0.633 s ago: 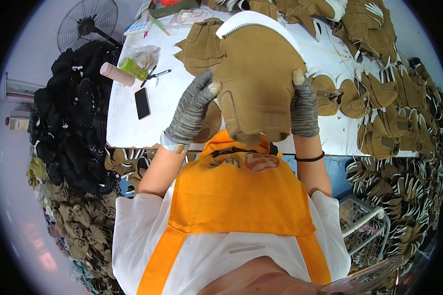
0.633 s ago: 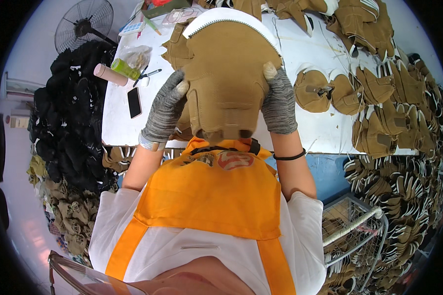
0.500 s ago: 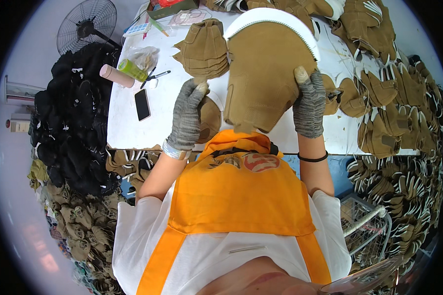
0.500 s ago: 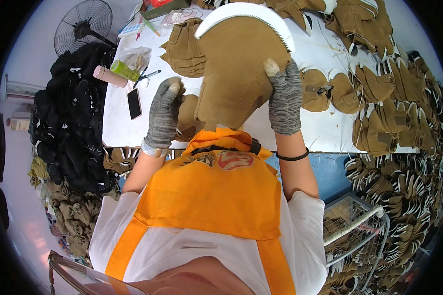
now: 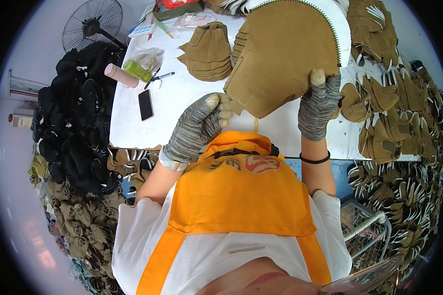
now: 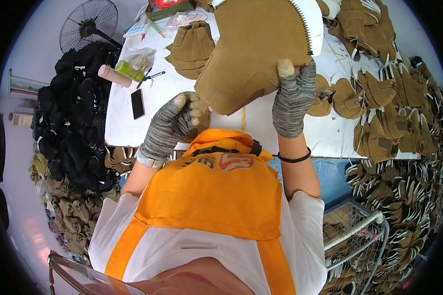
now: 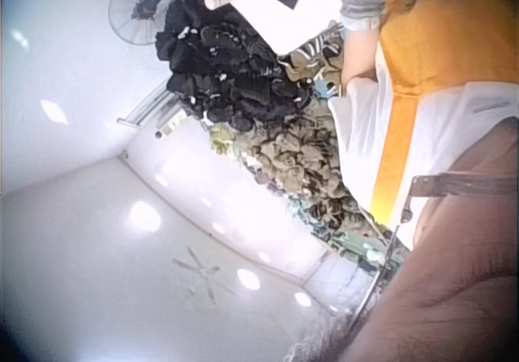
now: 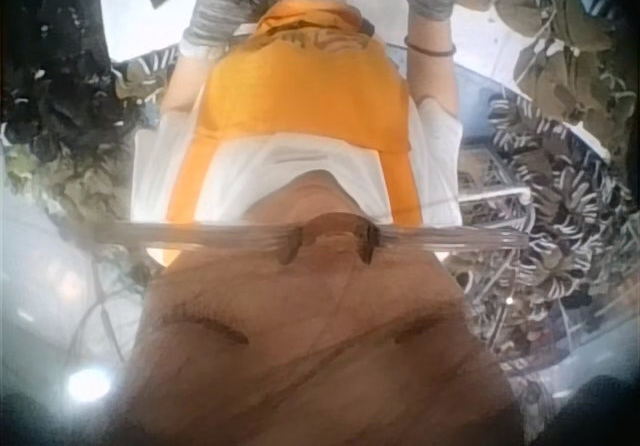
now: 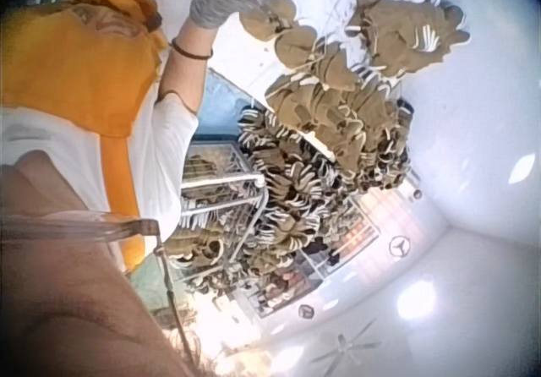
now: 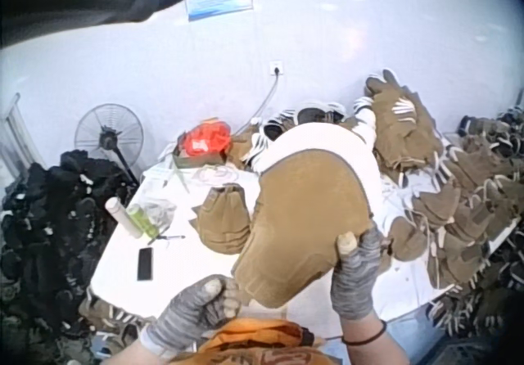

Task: The person picks up a bundle of shoe upper components, spreads them out on the work surface, and uses a pair of snips to trim excess threads and separate the individual pieces.

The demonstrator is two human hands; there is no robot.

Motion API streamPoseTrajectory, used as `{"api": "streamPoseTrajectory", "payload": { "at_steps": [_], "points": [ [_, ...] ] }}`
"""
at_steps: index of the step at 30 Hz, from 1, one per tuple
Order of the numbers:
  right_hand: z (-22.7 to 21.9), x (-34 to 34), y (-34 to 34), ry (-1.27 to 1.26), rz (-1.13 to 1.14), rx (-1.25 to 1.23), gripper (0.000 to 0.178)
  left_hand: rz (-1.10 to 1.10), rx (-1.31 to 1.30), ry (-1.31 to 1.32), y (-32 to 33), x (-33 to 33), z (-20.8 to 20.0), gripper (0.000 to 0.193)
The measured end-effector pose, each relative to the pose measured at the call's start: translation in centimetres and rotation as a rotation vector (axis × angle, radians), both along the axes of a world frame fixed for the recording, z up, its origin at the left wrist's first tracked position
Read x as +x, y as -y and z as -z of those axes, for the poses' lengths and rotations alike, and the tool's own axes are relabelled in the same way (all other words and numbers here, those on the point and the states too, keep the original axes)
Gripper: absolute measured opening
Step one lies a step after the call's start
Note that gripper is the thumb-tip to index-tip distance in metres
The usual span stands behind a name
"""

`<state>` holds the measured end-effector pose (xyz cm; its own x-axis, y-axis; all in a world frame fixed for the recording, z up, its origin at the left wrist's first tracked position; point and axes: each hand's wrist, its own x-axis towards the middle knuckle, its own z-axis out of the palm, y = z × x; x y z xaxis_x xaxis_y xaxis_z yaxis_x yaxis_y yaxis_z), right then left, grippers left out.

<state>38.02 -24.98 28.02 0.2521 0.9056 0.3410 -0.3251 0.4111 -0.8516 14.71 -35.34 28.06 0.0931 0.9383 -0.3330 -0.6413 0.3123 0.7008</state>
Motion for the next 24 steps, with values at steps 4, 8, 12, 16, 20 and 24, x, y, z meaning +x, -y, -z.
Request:
{"api": "streamPoseTrajectory", "payload": {
  "at_steps": [4,8,12,16,20,24],
  "points": [
    [0.5,0.1,0.2,0.039,0.048,0.036,0.044,0.052,-0.009,0.156,0.1,0.4,-1.6,0.043],
    [0.6,-0.4,0.9,0.218,0.095,0.081,0.043,-0.036,-0.068,0.432,0.1,0.6,0.2,0.041],
    [0.1,-1.6,1.3,0.273,0.069,0.030,0.044,-0.009,0.008,0.517,-0.1,0.7,1.0,0.034],
    [0.3,-1.5,1.0,0.387,-0.024,-0.041,0.047,0.049,0.004,0.101,0.2,0.0,-0.7,0.040],
    [1.2,-1.3,0.5,0.735,-0.005,-0.046,0.051,0.247,0.262,-0.538,-0.9,1.2,-2.9,0.056],
    [1.7,-0.8,0.5,0.776,0.038,-0.020,0.048,0.176,0.671,-1.512,-1.2,0.9,-0.8,0.051]
  ]
}}
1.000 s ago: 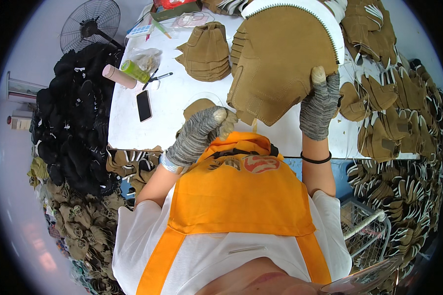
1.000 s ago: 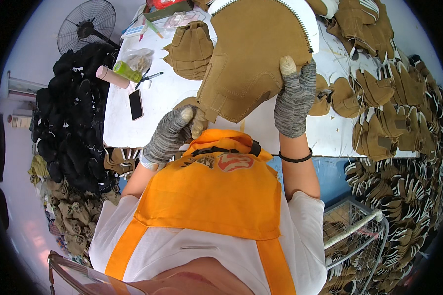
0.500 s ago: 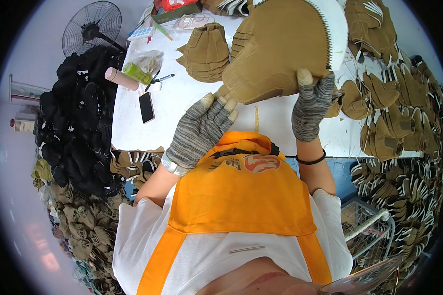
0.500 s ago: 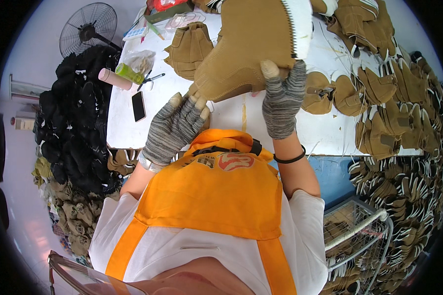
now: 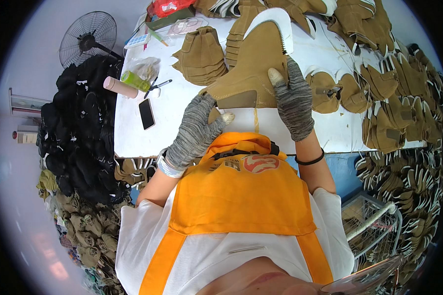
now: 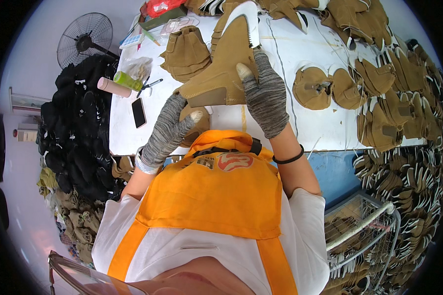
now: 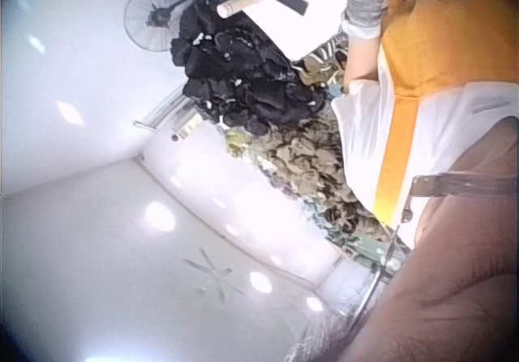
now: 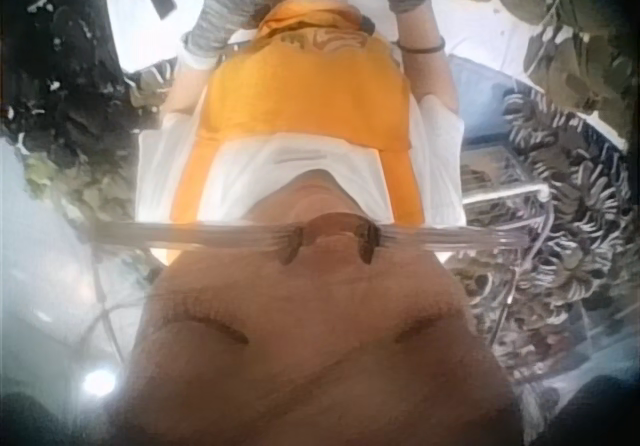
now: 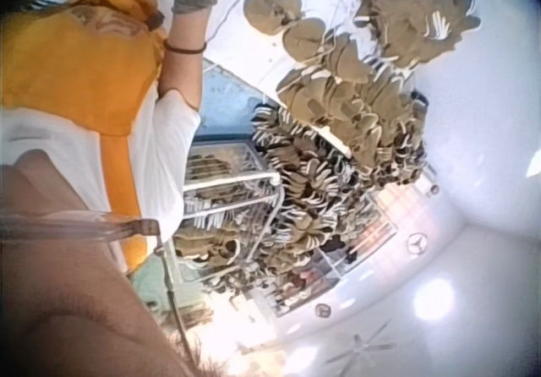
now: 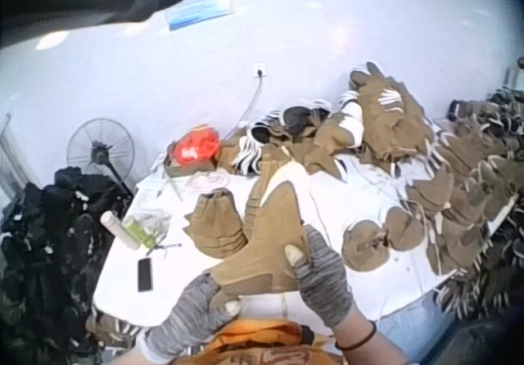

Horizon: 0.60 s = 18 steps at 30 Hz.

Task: The person picks up a bundle of shoe upper components, spreads them out on the work surface, and uses a pair of snips to trim excess threads and separate the individual pieces.

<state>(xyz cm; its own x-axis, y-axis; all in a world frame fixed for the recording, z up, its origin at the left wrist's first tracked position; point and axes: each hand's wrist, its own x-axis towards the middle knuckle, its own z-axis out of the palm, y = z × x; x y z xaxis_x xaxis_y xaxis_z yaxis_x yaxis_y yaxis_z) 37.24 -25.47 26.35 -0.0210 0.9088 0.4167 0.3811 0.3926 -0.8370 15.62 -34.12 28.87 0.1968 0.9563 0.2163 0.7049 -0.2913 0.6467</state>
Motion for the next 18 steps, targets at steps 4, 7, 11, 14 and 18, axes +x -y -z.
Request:
{"api": "streamPoseTrajectory", "payload": {
  "at_steps": [4,7,11,14,18],
  "points": [
    [-0.5,0.1,0.6,-0.168,-0.016,0.127,0.046,0.007,-0.488,0.583,0.2,-0.2,-0.7,0.047],
    [-2.3,-0.6,1.1,-0.435,-0.059,0.024,0.046,0.021,-0.339,0.567,0.4,0.1,0.1,0.052],
    [-2.7,-1.7,1.9,-0.550,-0.155,-0.125,0.050,0.031,-0.415,0.870,0.0,1.3,-0.9,0.059],
    [-3.2,-1.9,1.7,-0.399,-0.337,-0.188,0.055,0.026,-0.590,1.136,0.1,1.4,0.2,0.062],
    [-1.5,-1.8,0.1,-0.259,-0.230,0.015,0.055,0.031,-0.569,1.110,0.2,1.5,0.0,0.061]
  ]
}}
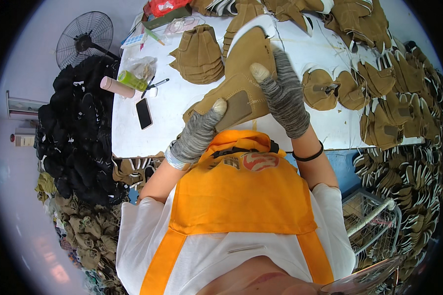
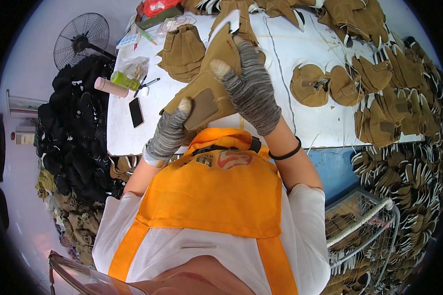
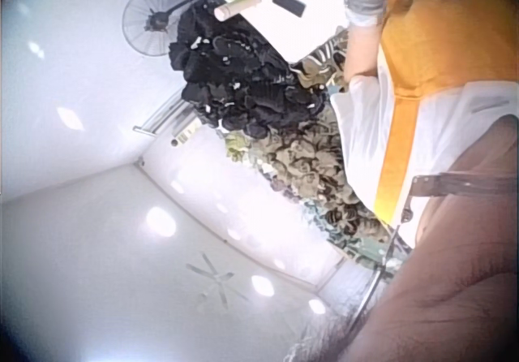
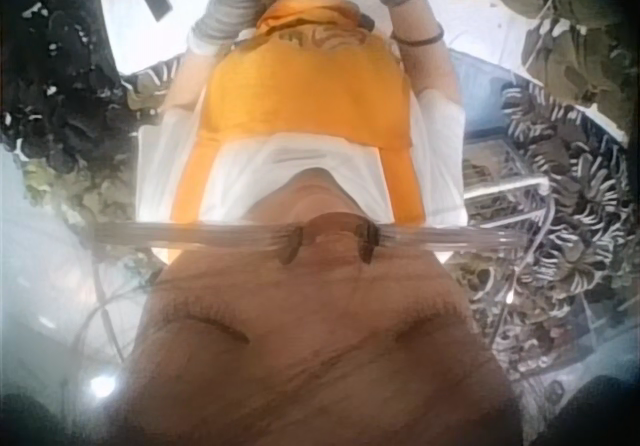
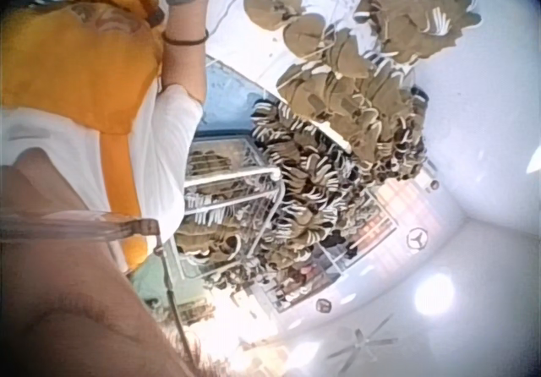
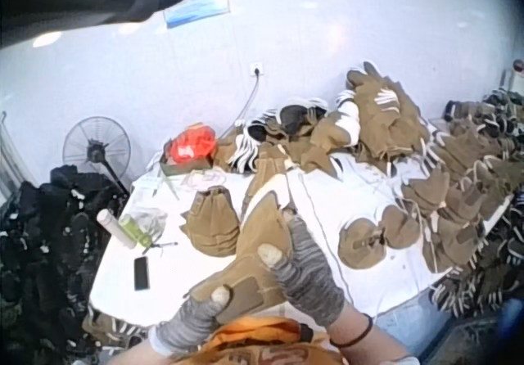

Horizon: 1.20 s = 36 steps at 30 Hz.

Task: The person picks up a bundle of shoe upper components, spreads them out on the work surface, and uses a pair of snips to trim excess threads and separate the individual pieces.

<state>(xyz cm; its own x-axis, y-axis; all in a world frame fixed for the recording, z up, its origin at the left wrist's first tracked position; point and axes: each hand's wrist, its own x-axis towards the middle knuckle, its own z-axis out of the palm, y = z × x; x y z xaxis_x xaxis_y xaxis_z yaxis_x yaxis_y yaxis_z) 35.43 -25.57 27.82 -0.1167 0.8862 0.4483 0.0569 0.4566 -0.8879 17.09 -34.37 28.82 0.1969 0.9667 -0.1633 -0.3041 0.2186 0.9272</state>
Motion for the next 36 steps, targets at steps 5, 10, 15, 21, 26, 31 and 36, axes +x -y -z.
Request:
{"api": "streamPoseTrajectory", "payload": {
  "at_steps": [5,10,15,21,26,31,36],
  "points": [
    [-1.4,0.5,1.5,0.221,0.358,0.593,0.035,-0.209,0.239,-0.370,0.3,0.6,-0.6,0.060],
    [-0.9,-0.6,4.0,0.320,0.200,0.369,0.016,-0.329,0.400,-0.413,0.5,1.1,0.4,0.042],
    [-1.4,-1.2,4.0,0.176,0.188,0.382,0.017,-0.345,0.492,-0.508,0.1,1.1,1.0,0.041],
    [-2.2,-1.4,4.7,0.319,0.253,0.389,0.016,-0.339,0.486,-0.695,0.1,1.1,2.2,0.048],
    [-2.1,-1.8,4.8,0.225,0.235,0.313,0.010,-0.191,0.482,-0.947,1.0,0.6,3.6,0.048],
    [-1.9,-1.7,4.7,0.225,0.179,0.245,0.021,-0.285,0.509,-0.678,1.1,1.8,2.8,0.048],
    [-1.7,-1.4,4.7,0.253,0.189,0.287,0.020,-0.353,0.473,-0.577,1.4,2.6,2.3,0.045]
  ]
}}
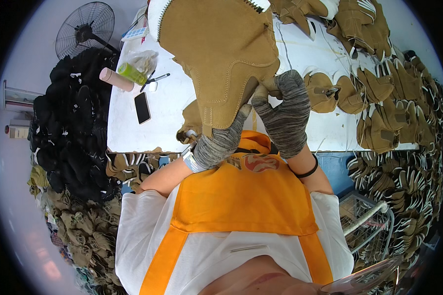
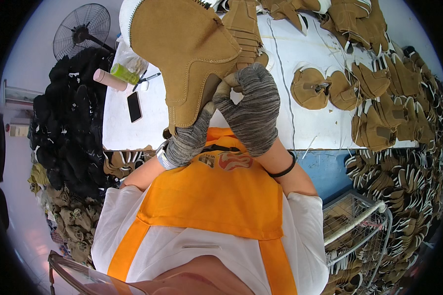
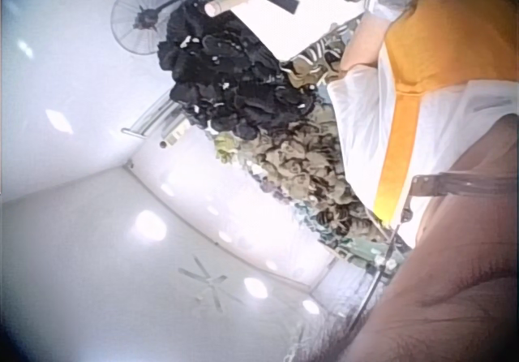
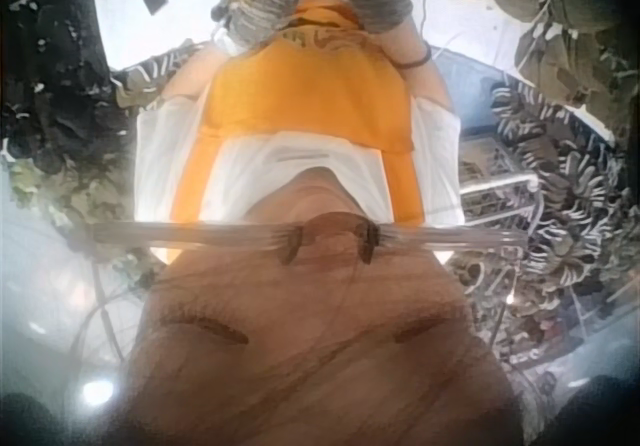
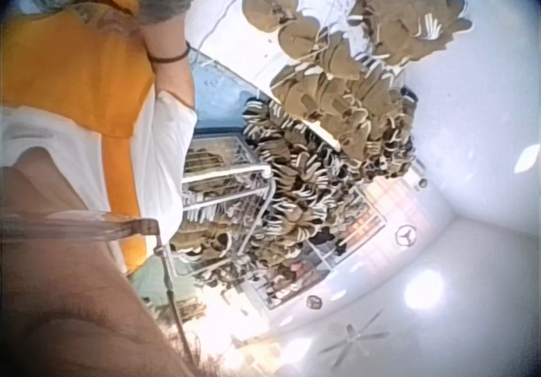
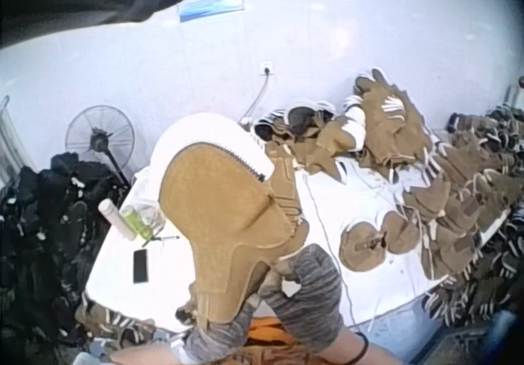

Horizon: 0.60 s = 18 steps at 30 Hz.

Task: The person picks up a bundle of shoe upper components, spreads them out on the work surface, and uses a pair of snips to trim excess threads and separate the individual pieces.

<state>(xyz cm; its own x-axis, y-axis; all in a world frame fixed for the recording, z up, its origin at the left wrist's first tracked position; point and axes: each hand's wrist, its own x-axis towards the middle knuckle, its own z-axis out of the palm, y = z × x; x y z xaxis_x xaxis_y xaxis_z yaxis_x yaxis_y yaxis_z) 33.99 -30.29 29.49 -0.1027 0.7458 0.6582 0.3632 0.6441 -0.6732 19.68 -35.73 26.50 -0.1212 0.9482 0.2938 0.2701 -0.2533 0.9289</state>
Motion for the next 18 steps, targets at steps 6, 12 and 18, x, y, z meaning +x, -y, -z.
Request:
{"api": "streamPoseTrajectory", "payload": {
  "at_steps": [6,12,18],
  "points": [
    [0.4,2.4,-1.0,-0.026,0.075,-0.072,0.023,-0.063,-0.043,0.134,1.0,-0.8,-1.4,0.038],
    [-0.9,0.5,0.2,0.074,-0.064,0.118,0.024,-0.054,-0.006,0.243,0.6,-0.3,-1.3,0.036],
    [-0.4,-0.2,0.2,-0.068,-0.089,0.004,0.015,-0.062,0.058,-0.022,0.1,-0.8,0.5,0.037]
  ]
}}
